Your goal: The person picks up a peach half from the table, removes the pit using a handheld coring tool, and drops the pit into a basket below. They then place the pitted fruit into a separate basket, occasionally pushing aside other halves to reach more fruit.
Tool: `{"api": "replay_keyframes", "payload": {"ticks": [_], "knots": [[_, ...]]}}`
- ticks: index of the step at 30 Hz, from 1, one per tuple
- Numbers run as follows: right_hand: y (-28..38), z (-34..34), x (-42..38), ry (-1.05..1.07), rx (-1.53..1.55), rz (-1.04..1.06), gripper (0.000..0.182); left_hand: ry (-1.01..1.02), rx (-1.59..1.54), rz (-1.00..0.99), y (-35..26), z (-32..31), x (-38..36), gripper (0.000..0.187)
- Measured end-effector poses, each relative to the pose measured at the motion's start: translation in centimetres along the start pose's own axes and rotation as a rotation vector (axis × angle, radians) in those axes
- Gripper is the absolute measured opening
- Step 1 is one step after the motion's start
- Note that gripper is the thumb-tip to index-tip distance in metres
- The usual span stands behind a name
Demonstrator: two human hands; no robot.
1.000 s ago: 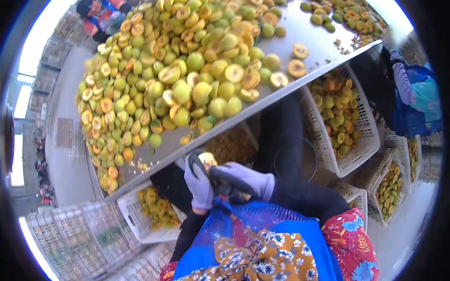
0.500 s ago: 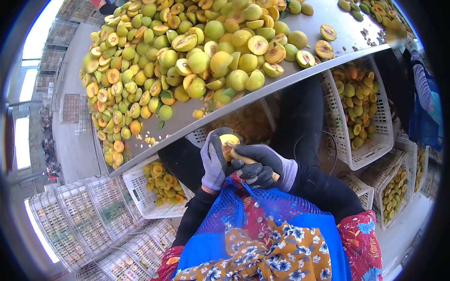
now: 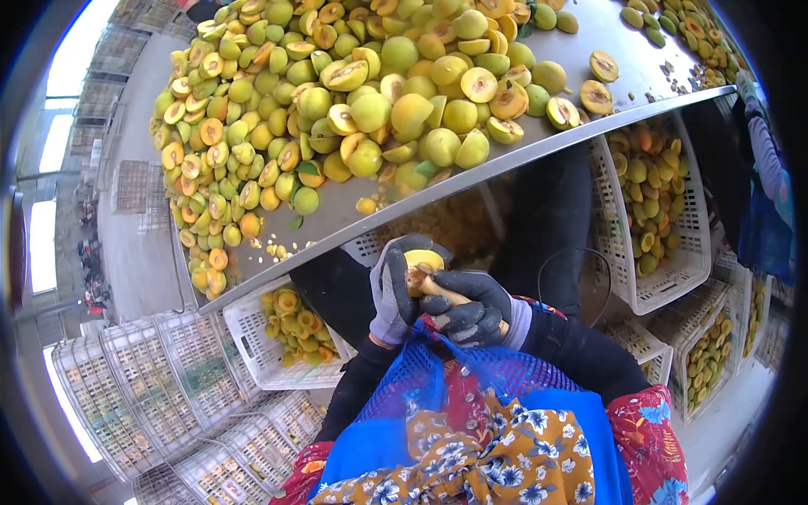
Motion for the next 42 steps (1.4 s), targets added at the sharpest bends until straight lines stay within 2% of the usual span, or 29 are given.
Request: {"api": "replay_keyframes", "payload": {"ticks": [3, 6, 7, 10, 11, 12, 14, 15, 16, 17, 20, 21, 22, 24, 26, 29, 30, 32, 33, 34, 35, 37, 39, 40, 42], "knots": [[-0.1, -0.5, 0.4, -0.058, -0.094, 0.020, 0.045, -0.111, 0.021, -0.124, -0.9, -0.6, -0.9, 0.047], [0.0, -0.5, 0.7, -0.136, -0.081, -0.047, 0.044, -0.194, -0.072, -0.115, 0.1, 0.3, -1.5, 0.048], [-0.1, -0.8, 0.7, -0.170, -0.124, -0.005, 0.043, -0.236, -0.129, -0.094, 0.3, 0.5, -1.6, 0.043], [0.0, -3.3, 0.9, -0.247, -0.289, 0.125, 0.041, -0.309, 0.365, -0.251, -0.3, 1.7, -1.6, 0.038], [0.2, -4.2, 1.0, -0.266, -0.345, 0.172, 0.040, -0.495, 0.362, -0.312, -0.4, 3.0, -1.5, 0.038], [0.5, -4.8, 0.9, -0.377, -0.398, 0.194, 0.039, -0.607, 0.373, -0.343, -1.0, 5.0, -1.9, 0.035], [1.6, -3.8, 0.7, -0.137, -0.554, 0.127, 0.037, -0.761, 0.374, -0.368, -2.8, 10.7, -3.7, 0.035], [1.9, -2.8, 0.7, -0.186, -0.497, 0.091, 0.038, -0.807, 0.545, -0.313, -4.7, 13.1, -5.0, 0.037], [2.6, -2.4, 0.7, -0.238, -0.456, 0.052, 0.039, -0.859, 0.959, -0.114, -7.7, 14.3, -6.4, 0.035], [3.2, -1.8, 0.5, -0.388, -0.531, 0.047, 0.036, -0.913, 1.490, -0.076, -9.7, 15.3, -7.3, 0.036], [4.0, -1.6, 0.4, -0.687, -0.822, 0.108, 0.032, -0.957, 1.931, -0.062, -12.6, 17.2, -5.6, 0.041], [4.5, -1.0, 0.5, -0.665, -1.057, 0.105, 0.031, -0.857, 1.734, 0.005, -13.3, 16.4, -2.9, 0.047], [4.2, -0.3, 0.4, -0.630, -0.935, 0.092, 0.031, -0.756, 1.537, 0.073, -13.9, 15.4, 0.3, 0.054], [4.1, 0.0, 0.3, -0.557, -0.710, 0.078, 0.032, -0.597, 1.655, 0.015, -11.1, 16.5, 6.3, 0.054], [4.3, 0.0, -0.2, -0.561, -0.694, 0.102, 0.031, -0.527, 1.623, 0.074, -9.0, 16.5, 10.8, 0.047], [4.5, -0.5, -1.1, -0.586, -0.759, 0.106, 0.032, -0.443, 1.719, 0.025, -8.2, 16.6, 12.6, 0.051], [4.4, -0.9, -1.4, -0.598, -0.792, 0.095, 0.032, -0.448, 1.348, 0.121, -8.1, 17.2, 12.2, 0.051], [4.4, -3.4, -1.0, -0.676, -1.058, 0.204, 0.037, -0.437, 0.604, 0.286, -8.0, 18.1, 10.0, 0.050], [4.5, -4.3, -0.5, -0.713, -1.189, 0.259, 0.040, -0.281, 0.206, 0.187, -7.2, 17.1, 8.7, 0.045], [4.7, -4.7, -0.1, -0.716, -1.361, 0.306, 0.040, -0.263, 0.054, -0.055, -6.1, 16.3, 8.2, 0.042], [5.2, -5.2, 0.2, -0.718, -1.536, 0.357, 0.040, -0.215, 0.341, -0.078, -5.3, 15.6, 7.0, 0.043], [5.5, -5.6, 0.3, -0.662, -2.042, 0.482, 0.031, -0.211, 0.263, 0.001, -5.3, 11.7, 5.2, 0.045], [5.2, -6.4, 0.4, -0.661, -2.496, 0.622, 0.022, -0.296, -0.465, 0.206, -3.7, 8.0, 4.2, 0.050], [4.6, -7.1, 0.7, -0.655, -2.714, 0.661, 0.017, -0.272, -0.379, 0.182, -3.2, 7.0, 3.9, 0.052], [4.5, -8.1, 1.0, -0.805, -2.572, 0.595, 0.021, -0.221, -0.205, 0.131, -2.1, 5.2, 3.3, 0.057]]}}
Point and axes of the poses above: each hand's wrist, its own x-axis towards the middle knuckle, its own z-axis out of the back of the hand, y = z × x, the point moved 5 cm from there along x, towards the middle knuckle, and after that the axes turned 12 degrees about -x, right-handed, at the moved point
